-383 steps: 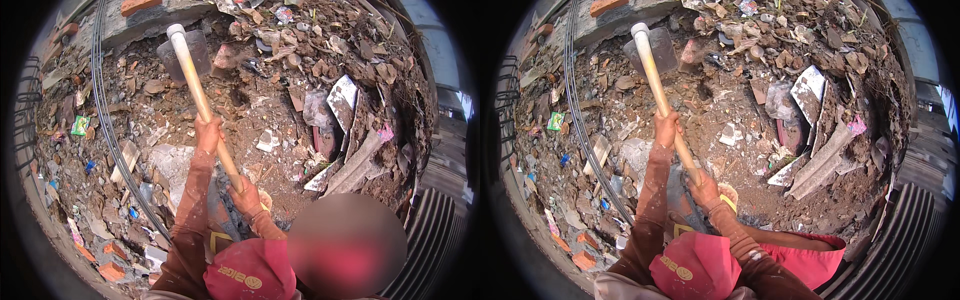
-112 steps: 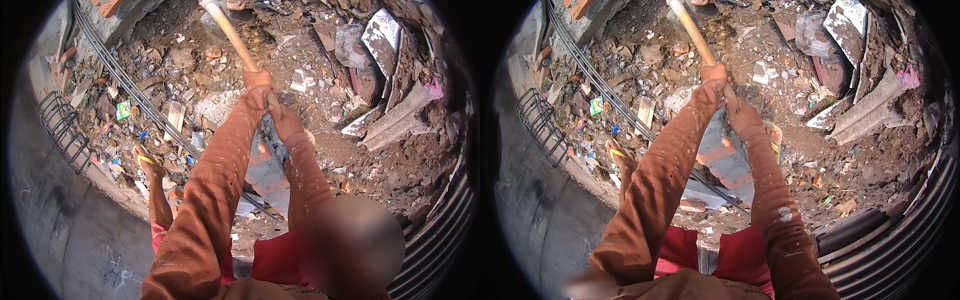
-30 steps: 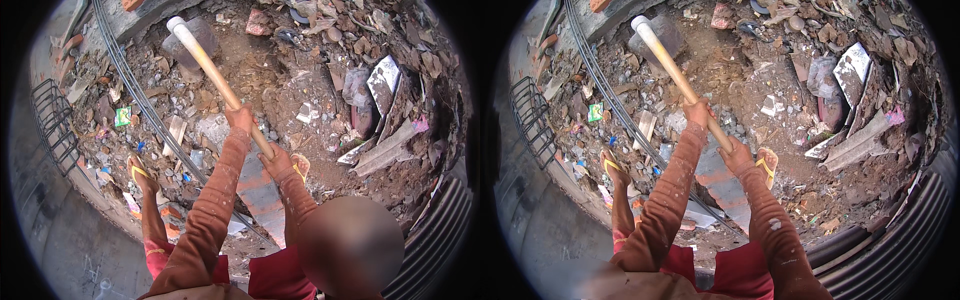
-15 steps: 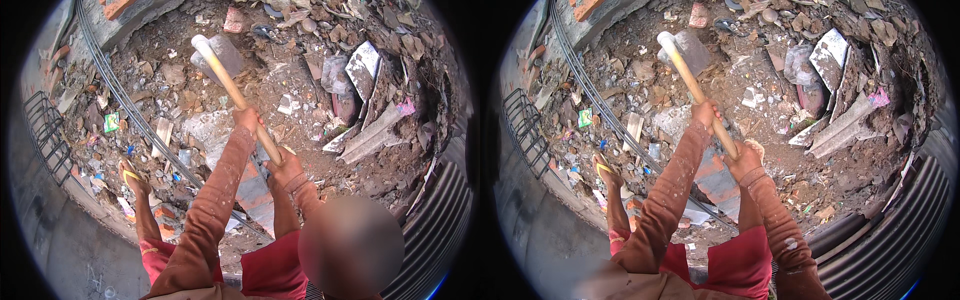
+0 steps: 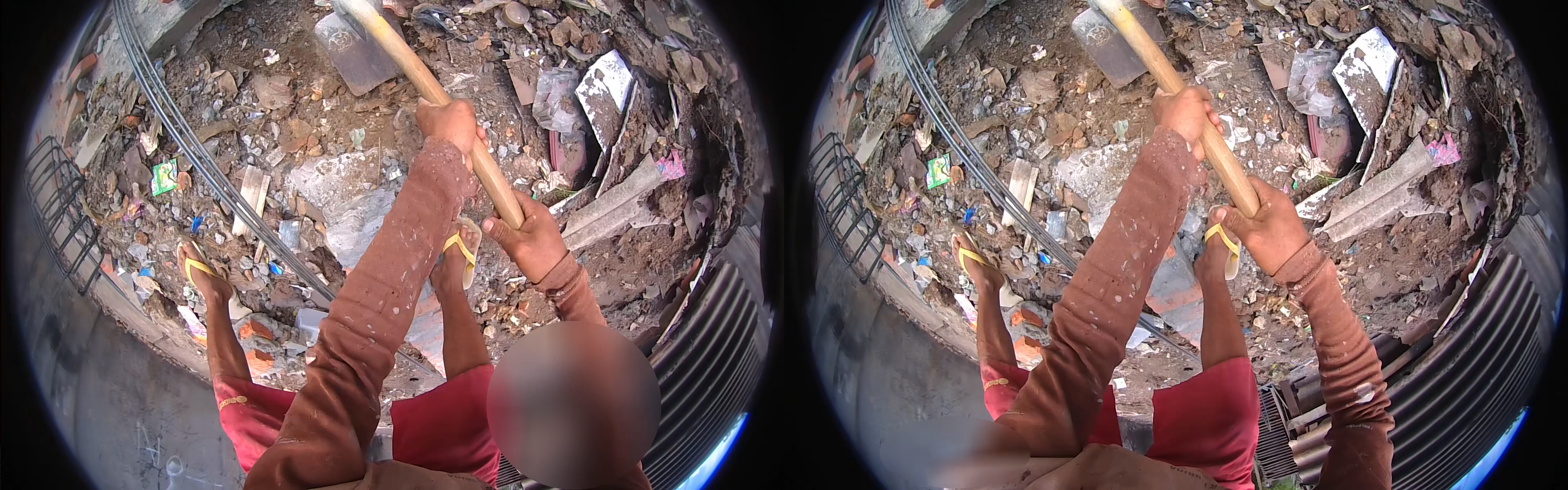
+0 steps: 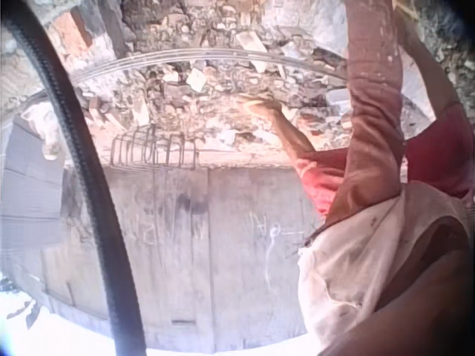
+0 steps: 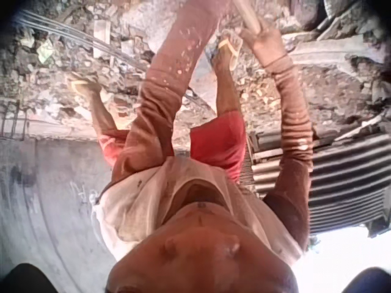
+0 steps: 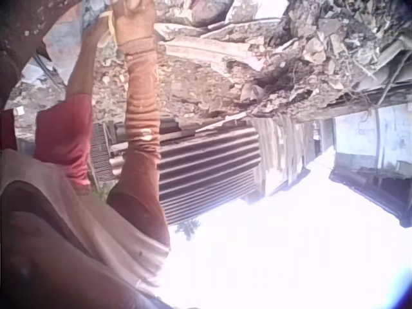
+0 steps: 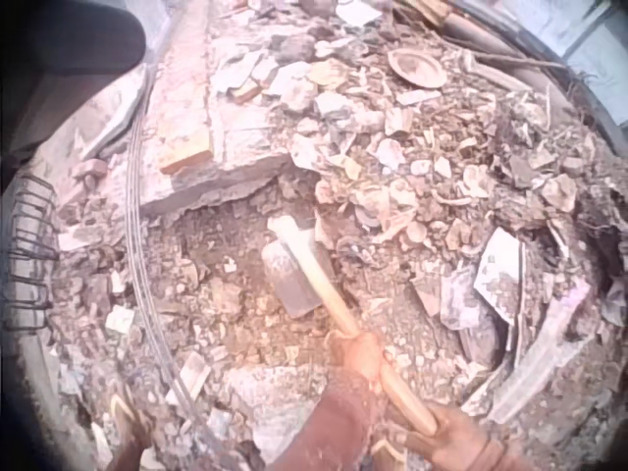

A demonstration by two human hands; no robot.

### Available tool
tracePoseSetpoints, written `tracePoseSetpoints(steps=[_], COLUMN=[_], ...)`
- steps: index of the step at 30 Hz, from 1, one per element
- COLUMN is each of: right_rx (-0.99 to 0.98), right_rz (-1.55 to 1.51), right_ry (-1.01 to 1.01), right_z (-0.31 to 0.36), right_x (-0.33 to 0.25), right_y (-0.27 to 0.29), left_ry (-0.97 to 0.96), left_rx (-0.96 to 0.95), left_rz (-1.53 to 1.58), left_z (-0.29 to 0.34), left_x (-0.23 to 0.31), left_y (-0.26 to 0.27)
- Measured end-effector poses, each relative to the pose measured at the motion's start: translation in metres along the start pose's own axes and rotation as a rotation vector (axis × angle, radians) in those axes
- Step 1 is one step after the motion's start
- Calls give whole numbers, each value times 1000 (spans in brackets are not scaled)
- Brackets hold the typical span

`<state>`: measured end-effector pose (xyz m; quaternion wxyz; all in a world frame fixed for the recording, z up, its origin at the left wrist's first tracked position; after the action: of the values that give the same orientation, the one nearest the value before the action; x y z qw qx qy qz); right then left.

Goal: The person uses a hoe to dig into a pile of rubble and soil, then moves to a construction area where they place and secure a wooden brace against a brick wall using their hands and metal wire.

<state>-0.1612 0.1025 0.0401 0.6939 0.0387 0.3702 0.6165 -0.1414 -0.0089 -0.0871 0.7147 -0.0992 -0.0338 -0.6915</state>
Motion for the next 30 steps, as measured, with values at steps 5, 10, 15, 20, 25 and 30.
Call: tracePoseSetpoints(steps=[5, 10, 15, 20, 25, 30], right_rx=[-96, -99, -104, -116, -177, -69], right_rz=[242, 321, 656, 431, 462, 467], right_ry=[137, 367, 159, 44, 256, 160], right_z=[14, -81, -25, -7, 20, 13], right_x=[-8, -29, -48, -25, -13, 19], right_y=[-27, -35, 1, -41, -73, -61], left_ry=[-55, -199, 223, 184, -34, 31], left_rx=[27, 148, -10, 43, 128, 3], left_rz=[176, 295, 315, 299, 375, 310], left_z=[16, -27, -36, -11, 9, 8], left_x=[35, 77, 14, -9, 33, 7], left_y=[61, 39, 28, 92, 136, 90])
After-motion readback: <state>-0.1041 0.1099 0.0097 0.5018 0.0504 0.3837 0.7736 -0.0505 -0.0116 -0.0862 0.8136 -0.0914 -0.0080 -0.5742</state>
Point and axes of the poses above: each hand's wrist, its own z-axis away from the middle knuckle, its own y-axis out of the back of the hand, x = y × z, the point moved 1 cm from there along -z, towards the middle knuckle, and after that the axes turned 11 degrees about x, right-handed, at the moved point
